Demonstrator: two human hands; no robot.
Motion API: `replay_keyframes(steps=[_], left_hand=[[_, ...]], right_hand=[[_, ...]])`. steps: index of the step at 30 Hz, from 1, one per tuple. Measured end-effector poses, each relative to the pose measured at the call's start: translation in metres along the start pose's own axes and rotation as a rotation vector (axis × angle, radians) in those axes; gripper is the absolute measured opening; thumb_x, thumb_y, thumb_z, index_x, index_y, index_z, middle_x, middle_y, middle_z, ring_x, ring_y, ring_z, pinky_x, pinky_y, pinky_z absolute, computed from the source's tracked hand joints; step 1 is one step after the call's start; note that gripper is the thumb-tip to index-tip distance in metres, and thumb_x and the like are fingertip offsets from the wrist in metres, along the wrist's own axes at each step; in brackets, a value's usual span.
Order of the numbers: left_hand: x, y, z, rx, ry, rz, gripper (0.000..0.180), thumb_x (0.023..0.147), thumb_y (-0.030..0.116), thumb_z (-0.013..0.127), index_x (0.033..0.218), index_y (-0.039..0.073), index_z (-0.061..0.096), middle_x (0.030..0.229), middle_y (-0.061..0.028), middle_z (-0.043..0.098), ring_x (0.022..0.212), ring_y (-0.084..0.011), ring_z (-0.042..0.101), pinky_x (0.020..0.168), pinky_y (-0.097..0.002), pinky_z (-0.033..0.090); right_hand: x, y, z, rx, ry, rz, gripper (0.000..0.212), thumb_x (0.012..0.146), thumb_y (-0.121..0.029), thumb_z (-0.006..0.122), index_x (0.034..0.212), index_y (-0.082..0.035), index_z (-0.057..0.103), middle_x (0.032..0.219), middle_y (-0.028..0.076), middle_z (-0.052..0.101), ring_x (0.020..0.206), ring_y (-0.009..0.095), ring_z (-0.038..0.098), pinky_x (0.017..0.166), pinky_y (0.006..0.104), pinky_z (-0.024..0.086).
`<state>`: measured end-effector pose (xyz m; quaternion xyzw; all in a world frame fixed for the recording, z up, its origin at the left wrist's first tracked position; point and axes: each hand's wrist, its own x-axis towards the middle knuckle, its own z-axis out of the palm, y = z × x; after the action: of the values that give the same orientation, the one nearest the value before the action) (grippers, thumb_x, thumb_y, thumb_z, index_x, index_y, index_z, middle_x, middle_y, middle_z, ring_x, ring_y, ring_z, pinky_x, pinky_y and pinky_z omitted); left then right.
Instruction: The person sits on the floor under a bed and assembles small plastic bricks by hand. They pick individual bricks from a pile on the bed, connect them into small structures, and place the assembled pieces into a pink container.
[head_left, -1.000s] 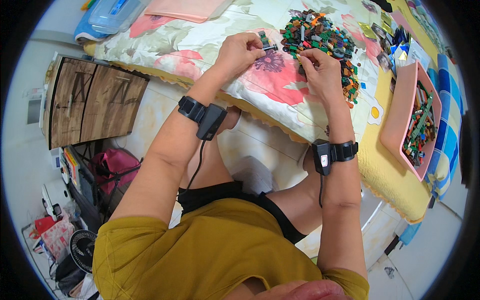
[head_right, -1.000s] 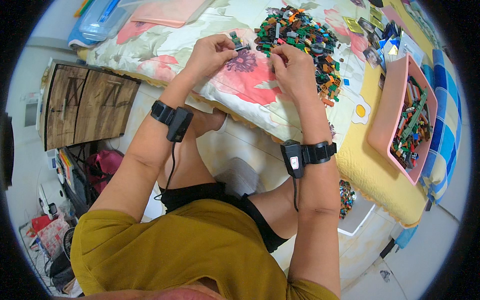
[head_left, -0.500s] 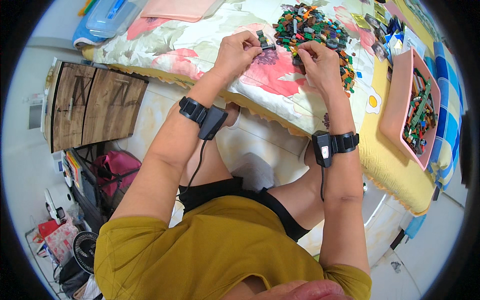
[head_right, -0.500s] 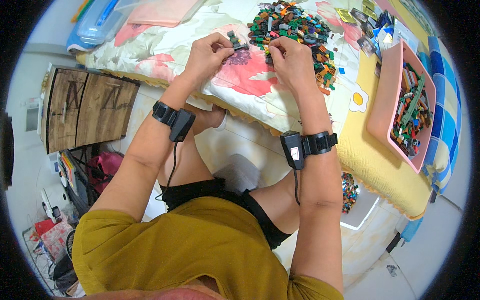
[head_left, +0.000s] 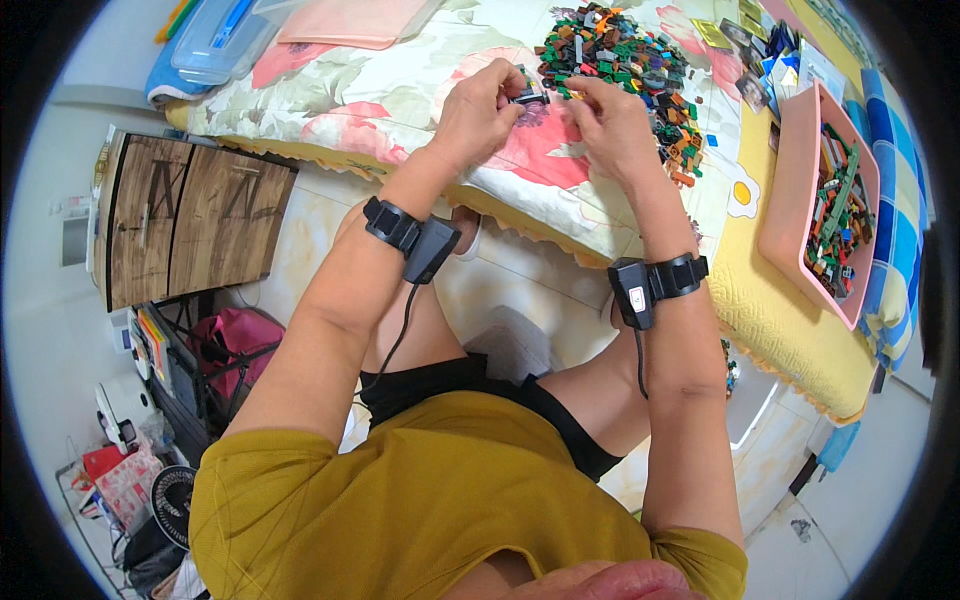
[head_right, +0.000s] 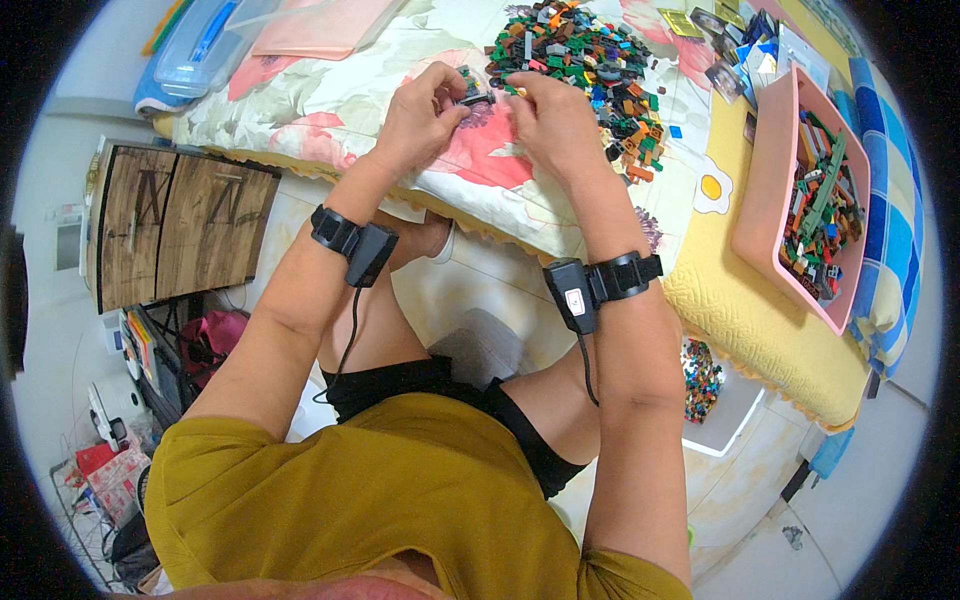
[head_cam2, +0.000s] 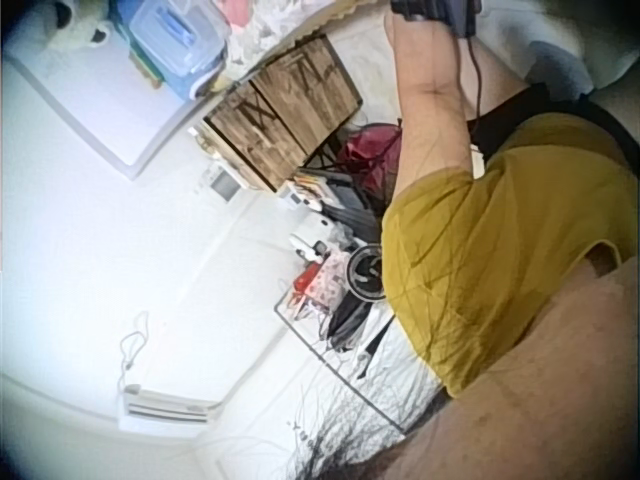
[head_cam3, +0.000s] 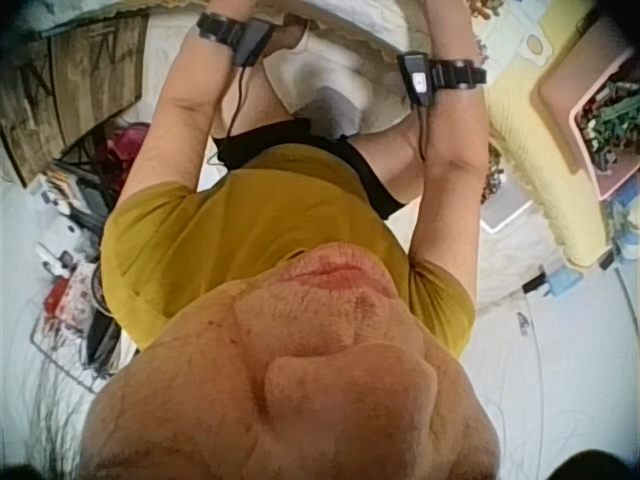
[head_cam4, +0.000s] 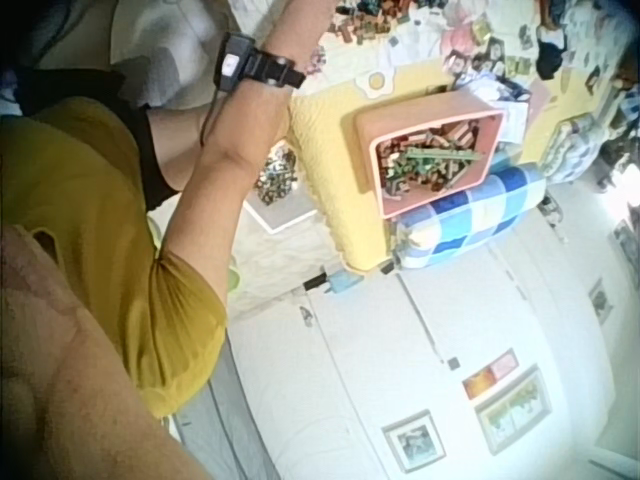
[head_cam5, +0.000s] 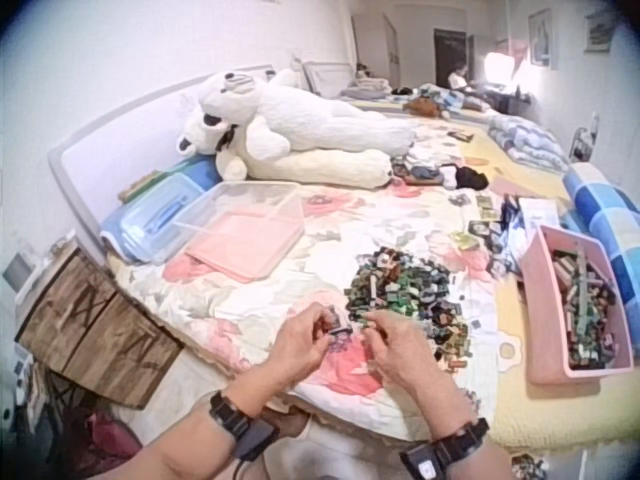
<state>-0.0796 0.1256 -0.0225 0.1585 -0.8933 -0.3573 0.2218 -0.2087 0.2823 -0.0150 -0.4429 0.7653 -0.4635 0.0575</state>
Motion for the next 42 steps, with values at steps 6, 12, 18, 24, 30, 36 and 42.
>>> replay_keyframes(steps=[6,12,18,24,30,36,42], left_hand=[[-0.007,0.000,0.005,-0.003,0.045,0.179,0.027,0.073,0.000,0.070,0.097,0.003,0.058,0.083,-0.0102,0.064,0.072,-0.0223,0.063,0.068,-0.0333,0.052],[-0.010,-0.001,-0.007,-0.247,0.055,-0.020,0.021,0.075,0.008,0.075,0.092,0.001,0.064,0.080,-0.0075,0.066,0.067,-0.0136,0.061,0.065,-0.0269,0.052],[-0.002,0.000,-0.007,-0.320,0.054,-0.033,0.029,0.078,0.018,0.077,0.101,0.002,0.070,0.076,-0.0062,0.068,0.068,-0.0103,0.061,0.065,-0.0247,0.052],[0.005,0.005,0.001,-0.295,0.035,-0.059,0.024,0.082,0.022,0.074,0.091,0.000,0.073,0.076,-0.0065,0.069,0.067,-0.0095,0.062,0.066,-0.0248,0.052],[0.010,-0.007,-0.005,-0.408,-0.101,-0.092,0.023,0.085,0.021,0.070,0.090,-0.001,0.072,0.078,-0.0049,0.069,0.070,-0.0091,0.061,0.066,-0.0246,0.051],[0.006,-0.017,-0.017,-0.369,-0.282,-0.198,0.022,0.087,0.012,0.068,0.105,-0.001,0.068,0.083,-0.0016,0.066,0.073,-0.0091,0.059,0.066,-0.0243,0.049],[0.001,-0.012,-0.010,-0.136,-0.246,-0.153,0.023,0.079,0.013,0.073,0.098,-0.001,0.070,0.076,-0.0077,0.067,0.068,-0.0151,0.063,0.065,-0.0279,0.051]], right_hand=[[-0.005,-0.010,0.019,-0.306,-0.108,-0.148,0.021,0.090,-0.016,0.056,0.104,-0.006,0.069,0.096,0.017,0.065,0.086,0.036,0.065,0.074,0.0459,0.053],[-0.012,-0.012,0.021,-0.395,-0.092,-0.200,0.016,0.089,-0.013,0.057,0.094,-0.006,0.070,0.089,0.015,0.061,0.079,0.035,0.065,0.068,0.0447,0.054],[-0.020,-0.010,0.021,-0.358,-0.050,-0.224,0.015,0.088,-0.014,0.060,0.094,-0.007,0.071,0.087,0.013,0.062,0.075,0.034,0.065,0.065,0.0436,0.054],[-0.026,-0.009,0.020,-0.369,-0.049,-0.236,0.014,0.087,-0.015,0.061,0.094,-0.008,0.071,0.089,0.012,0.062,0.075,0.032,0.066,0.064,0.0428,0.055],[-0.031,-0.009,0.017,-0.356,-0.058,-0.259,0.014,0.086,-0.015,0.061,0.095,-0.008,0.071,0.089,0.011,0.063,0.075,0.032,0.066,0.064,0.0426,0.055],[-0.030,-0.006,0.017,-0.287,-0.036,-0.233,0.015,0.087,-0.015,0.061,0.095,-0.008,0.071,0.089,0.012,0.064,0.076,0.033,0.066,0.065,0.0427,0.055],[-0.025,-0.006,0.017,-0.251,-0.049,-0.208,0.014,0.088,-0.015,0.061,0.095,-0.007,0.071,0.091,0.012,0.065,0.078,0.034,0.065,0.068,0.0432,0.054]])
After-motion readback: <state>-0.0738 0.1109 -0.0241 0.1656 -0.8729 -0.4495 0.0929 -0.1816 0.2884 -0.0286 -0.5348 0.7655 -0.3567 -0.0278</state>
